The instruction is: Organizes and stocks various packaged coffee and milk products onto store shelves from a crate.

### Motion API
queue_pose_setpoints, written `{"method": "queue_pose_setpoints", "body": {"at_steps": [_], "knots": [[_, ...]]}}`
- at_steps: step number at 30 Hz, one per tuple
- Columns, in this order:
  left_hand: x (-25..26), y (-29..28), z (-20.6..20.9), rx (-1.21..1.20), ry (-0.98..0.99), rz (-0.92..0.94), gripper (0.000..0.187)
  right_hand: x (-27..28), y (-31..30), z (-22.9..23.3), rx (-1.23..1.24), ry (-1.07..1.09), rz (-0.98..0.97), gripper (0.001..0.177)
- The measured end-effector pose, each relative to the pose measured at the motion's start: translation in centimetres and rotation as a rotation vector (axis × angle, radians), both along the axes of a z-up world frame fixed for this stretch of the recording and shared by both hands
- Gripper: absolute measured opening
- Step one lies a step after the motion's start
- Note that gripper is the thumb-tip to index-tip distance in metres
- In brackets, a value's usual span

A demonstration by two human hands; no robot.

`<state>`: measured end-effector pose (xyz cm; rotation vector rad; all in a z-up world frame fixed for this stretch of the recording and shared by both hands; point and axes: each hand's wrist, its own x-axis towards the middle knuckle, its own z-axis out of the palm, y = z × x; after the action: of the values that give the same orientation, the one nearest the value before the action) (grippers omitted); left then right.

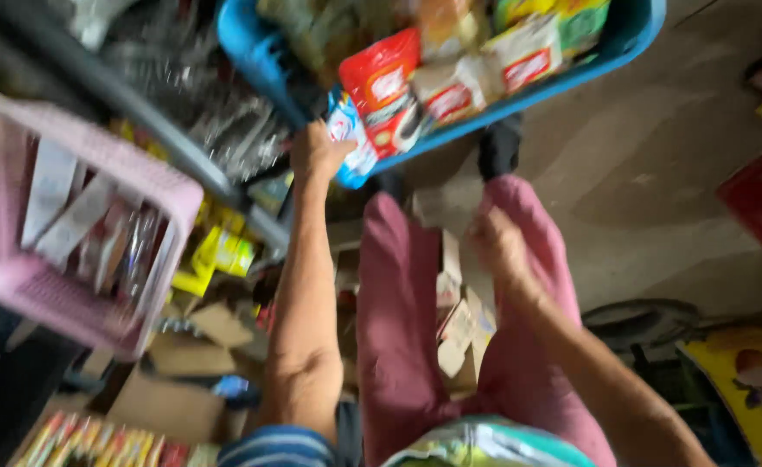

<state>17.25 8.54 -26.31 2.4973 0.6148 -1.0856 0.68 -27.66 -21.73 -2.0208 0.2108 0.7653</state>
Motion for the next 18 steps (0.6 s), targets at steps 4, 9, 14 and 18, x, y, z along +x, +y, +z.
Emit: {"method": "queue_pose_setpoints", "body": {"at_steps": [4, 9, 14, 18], "knots": [[-2.2, 1.5, 6.6, -0.353, -0.084, 0.516, 0.04, 6.0, 1.9, 0.1, 0.137, 0.218, -0.166, 0.042], [-9.5, 0.8, 6.5, -0.742, -0.002, 0.894, 0.036, 11.9, 7.8, 3.1, 0.613, 0.504, -0.292, 0.052], [-13.1, -3.1, 7.4, -1.065, -0.039, 1.085, 0.042, 10.6, 9.5, -1.6, 0.895, 0.673, -0.368, 0.062], [-11.2, -5.5, 10.2, -1.089, 0.035, 1.175, 0.047, 10.2, 6.5, -0.1, 0.855, 0.674, -0.342, 0.057]]}}
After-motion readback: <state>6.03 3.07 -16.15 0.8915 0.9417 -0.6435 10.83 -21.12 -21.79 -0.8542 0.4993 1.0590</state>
